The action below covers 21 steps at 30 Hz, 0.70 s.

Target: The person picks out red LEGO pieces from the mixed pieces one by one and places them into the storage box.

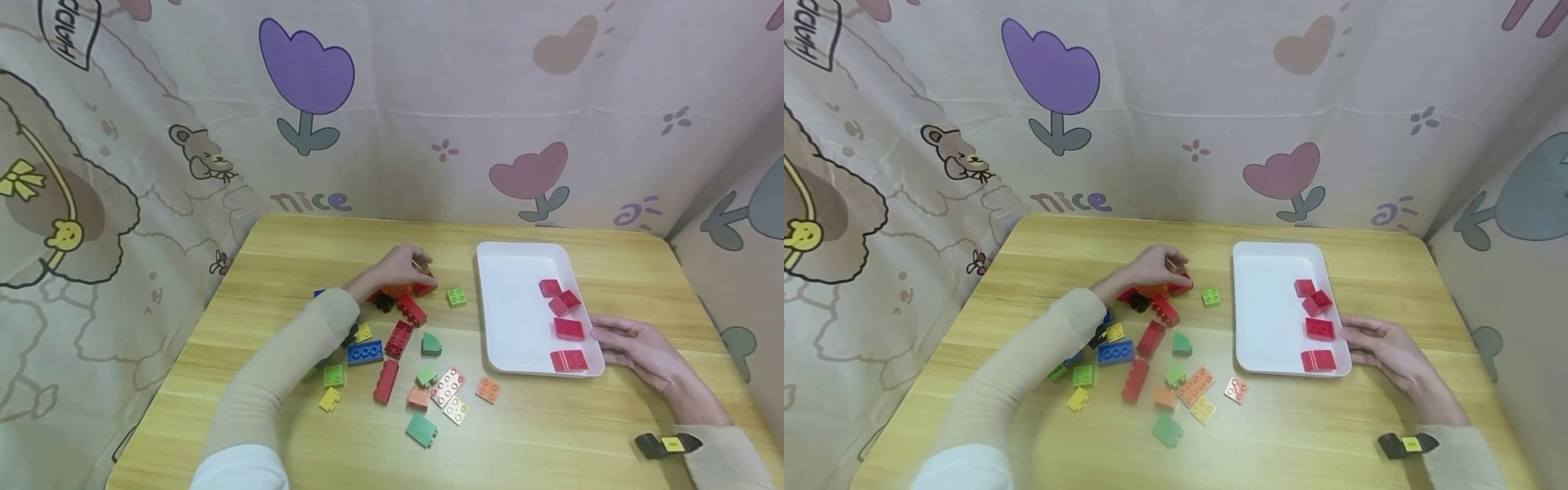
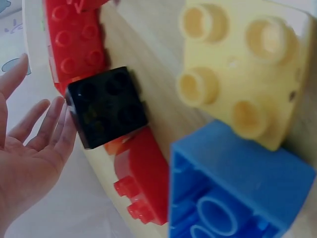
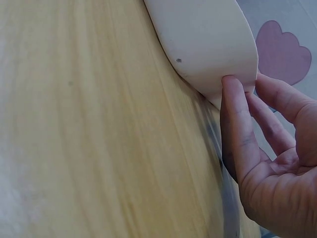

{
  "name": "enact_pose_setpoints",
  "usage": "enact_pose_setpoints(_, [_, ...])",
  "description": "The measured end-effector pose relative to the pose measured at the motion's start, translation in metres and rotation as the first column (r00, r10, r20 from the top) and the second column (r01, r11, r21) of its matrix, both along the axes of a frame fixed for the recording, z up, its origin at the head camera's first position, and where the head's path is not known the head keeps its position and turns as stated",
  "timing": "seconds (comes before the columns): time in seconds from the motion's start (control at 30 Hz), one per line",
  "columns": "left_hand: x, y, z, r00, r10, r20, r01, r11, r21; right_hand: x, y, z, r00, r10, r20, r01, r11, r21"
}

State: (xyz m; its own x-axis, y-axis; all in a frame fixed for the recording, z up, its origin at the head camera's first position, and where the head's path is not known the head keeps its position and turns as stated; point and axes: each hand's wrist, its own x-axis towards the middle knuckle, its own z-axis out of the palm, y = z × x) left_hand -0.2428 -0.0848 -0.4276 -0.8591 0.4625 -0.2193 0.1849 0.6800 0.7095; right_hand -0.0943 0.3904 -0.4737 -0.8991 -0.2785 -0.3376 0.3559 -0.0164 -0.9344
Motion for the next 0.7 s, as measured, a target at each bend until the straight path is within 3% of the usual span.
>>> enact_pose_setpoints(0.27, [0.003, -0.004, -0.006, 0.999, 0.003, 0.036, -0.001, 0.999, -0.044, 0.0, -0.001, 0.001, 1.0, -0.004, 0.001, 0.004, 1.0, -0.001])
enact_pose_setpoints(0.7, [0.001, -0.008, -0.014, 0.999, -0.003, 0.039, 0.003, 1.0, -0.009, 0.0, 0.0, 0.0, 1.0, 0.006, -0.002, -0.006, 1.0, -0.009])
